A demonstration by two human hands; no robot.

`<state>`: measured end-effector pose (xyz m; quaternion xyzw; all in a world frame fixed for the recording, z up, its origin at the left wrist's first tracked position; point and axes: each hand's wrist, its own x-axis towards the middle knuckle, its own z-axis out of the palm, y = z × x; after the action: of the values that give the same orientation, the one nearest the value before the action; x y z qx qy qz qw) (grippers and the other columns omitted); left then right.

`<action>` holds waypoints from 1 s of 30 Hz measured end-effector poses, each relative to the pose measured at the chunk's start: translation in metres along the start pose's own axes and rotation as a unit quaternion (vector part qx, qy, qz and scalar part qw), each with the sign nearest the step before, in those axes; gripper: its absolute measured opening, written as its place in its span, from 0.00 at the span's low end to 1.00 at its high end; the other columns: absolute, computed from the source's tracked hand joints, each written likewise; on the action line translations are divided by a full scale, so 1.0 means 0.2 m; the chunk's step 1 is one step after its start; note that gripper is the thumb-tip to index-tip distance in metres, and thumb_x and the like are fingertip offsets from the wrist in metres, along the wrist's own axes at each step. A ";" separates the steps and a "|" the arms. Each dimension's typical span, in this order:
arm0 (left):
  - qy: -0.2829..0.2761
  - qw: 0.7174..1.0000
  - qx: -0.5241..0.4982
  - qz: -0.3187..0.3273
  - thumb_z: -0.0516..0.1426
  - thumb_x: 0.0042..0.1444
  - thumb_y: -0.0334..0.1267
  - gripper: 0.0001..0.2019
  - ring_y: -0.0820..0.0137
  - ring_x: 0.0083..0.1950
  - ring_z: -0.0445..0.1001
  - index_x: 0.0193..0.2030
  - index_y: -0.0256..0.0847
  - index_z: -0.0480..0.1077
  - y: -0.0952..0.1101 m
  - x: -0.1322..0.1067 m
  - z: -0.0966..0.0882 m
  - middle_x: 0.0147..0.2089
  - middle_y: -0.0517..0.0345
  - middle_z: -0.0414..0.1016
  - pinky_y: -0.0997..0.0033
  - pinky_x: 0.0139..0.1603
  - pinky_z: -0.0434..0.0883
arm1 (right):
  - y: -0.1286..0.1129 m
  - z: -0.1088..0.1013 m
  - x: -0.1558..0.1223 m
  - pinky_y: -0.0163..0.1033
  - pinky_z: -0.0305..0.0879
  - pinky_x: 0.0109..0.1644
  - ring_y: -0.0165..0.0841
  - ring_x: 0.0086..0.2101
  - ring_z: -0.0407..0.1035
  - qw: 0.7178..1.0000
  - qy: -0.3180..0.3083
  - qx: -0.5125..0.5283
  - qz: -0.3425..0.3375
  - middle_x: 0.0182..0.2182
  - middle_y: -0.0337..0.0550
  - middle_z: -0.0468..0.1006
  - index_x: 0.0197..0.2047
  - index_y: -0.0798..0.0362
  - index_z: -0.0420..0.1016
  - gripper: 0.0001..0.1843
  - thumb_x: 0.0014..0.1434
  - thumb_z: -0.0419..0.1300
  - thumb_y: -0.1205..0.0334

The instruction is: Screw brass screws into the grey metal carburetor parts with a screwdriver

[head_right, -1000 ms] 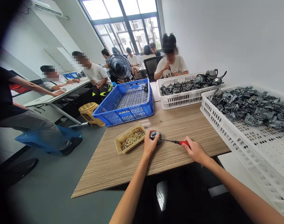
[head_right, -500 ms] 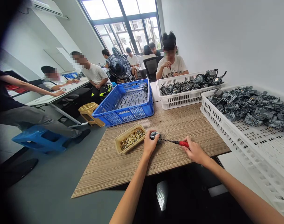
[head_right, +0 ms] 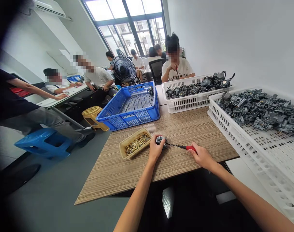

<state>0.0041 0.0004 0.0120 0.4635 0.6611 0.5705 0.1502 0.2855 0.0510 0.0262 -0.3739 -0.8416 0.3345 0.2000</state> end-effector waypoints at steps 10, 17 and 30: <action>0.009 1.000 0.004 -0.018 0.62 0.61 0.49 0.13 0.66 0.39 0.77 0.46 0.43 0.71 0.02 -0.02 0.02 0.38 0.57 0.78 0.66 0.45 0.74 | 0.10 -0.03 0.02 0.42 0.64 0.38 0.44 0.35 0.74 0.987 0.099 -0.110 0.064 0.34 0.46 0.80 0.42 0.47 0.70 0.19 0.76 0.47 0.44; -0.008 1.000 -0.009 -0.003 0.62 0.61 0.56 0.25 0.62 0.42 0.80 0.57 0.43 0.69 0.01 -0.03 0.03 0.43 0.53 0.80 0.60 0.51 0.75 | 0.05 0.03 0.14 0.61 0.68 0.62 0.55 0.58 0.68 0.949 0.226 -0.218 0.030 0.56 0.60 0.76 0.56 0.51 0.76 0.16 0.73 0.57 0.51; -0.042 0.994 -0.053 -0.080 0.50 0.70 0.58 0.20 0.54 0.46 0.84 0.52 0.46 0.72 -0.13 0.04 -0.01 0.45 0.49 0.84 0.58 0.47 0.77 | -0.33 0.54 0.56 0.53 0.65 0.71 0.49 0.64 0.70 0.991 0.057 0.024 -0.122 0.64 0.55 0.73 0.70 0.50 0.63 0.49 0.47 0.77 0.68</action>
<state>-0.0131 0.0070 -0.0087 0.4242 0.6578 0.5710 0.2477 0.1191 0.0591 0.0078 -0.2820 -0.8600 0.3055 0.2958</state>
